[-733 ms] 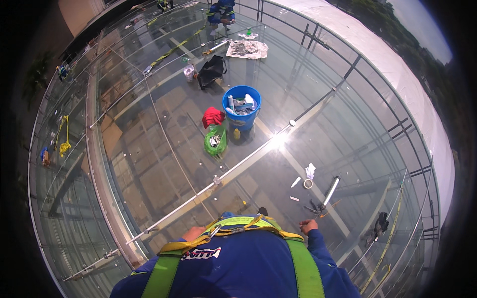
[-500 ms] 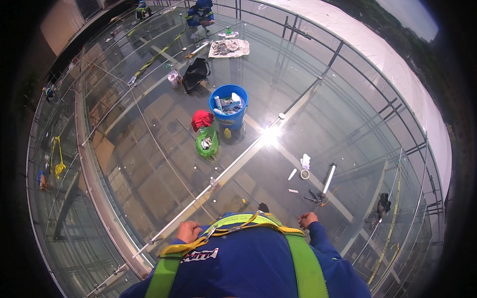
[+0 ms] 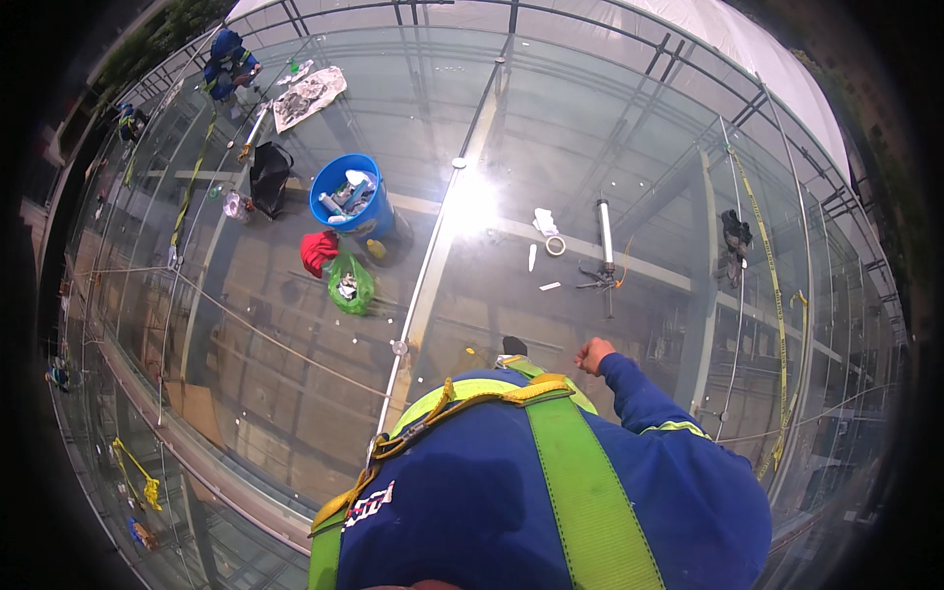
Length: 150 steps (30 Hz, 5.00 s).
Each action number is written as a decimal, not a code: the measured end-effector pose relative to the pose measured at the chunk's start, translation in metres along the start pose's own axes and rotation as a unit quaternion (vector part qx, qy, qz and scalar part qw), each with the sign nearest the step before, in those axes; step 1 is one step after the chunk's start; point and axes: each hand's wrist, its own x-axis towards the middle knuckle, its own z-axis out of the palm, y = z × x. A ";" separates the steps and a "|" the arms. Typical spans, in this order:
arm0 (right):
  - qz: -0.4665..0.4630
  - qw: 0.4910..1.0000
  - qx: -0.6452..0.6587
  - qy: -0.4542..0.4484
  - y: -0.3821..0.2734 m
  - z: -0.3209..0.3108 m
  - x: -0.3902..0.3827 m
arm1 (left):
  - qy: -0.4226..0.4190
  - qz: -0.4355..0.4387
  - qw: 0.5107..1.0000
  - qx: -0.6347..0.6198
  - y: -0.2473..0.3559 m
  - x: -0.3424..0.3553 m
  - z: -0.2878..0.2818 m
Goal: The person unties and reties shoelaces on a pair of shoes, applies tape to the edges of the shoes, and uses a scraper and cloth to clean or prepare a glass roof panel while wearing a safety harness.
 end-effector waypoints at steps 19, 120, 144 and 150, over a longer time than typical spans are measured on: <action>-0.070 0.996 0.008 0.049 -0.025 0.007 0.033 | 0.056 -0.110 0.992 -0.013 -0.061 0.014 -0.050; -0.015 0.998 0.049 0.039 0.079 -0.304 0.315 | 0.109 -0.135 0.985 -0.021 0.262 0.271 0.090; -0.159 0.969 -0.081 0.173 -0.269 -0.462 0.447 | 0.123 -0.163 0.977 -0.059 0.203 0.220 0.094; -0.017 0.990 -0.134 0.049 -0.062 -0.317 0.416 | 0.143 -0.182 0.973 -0.011 0.225 0.226 0.082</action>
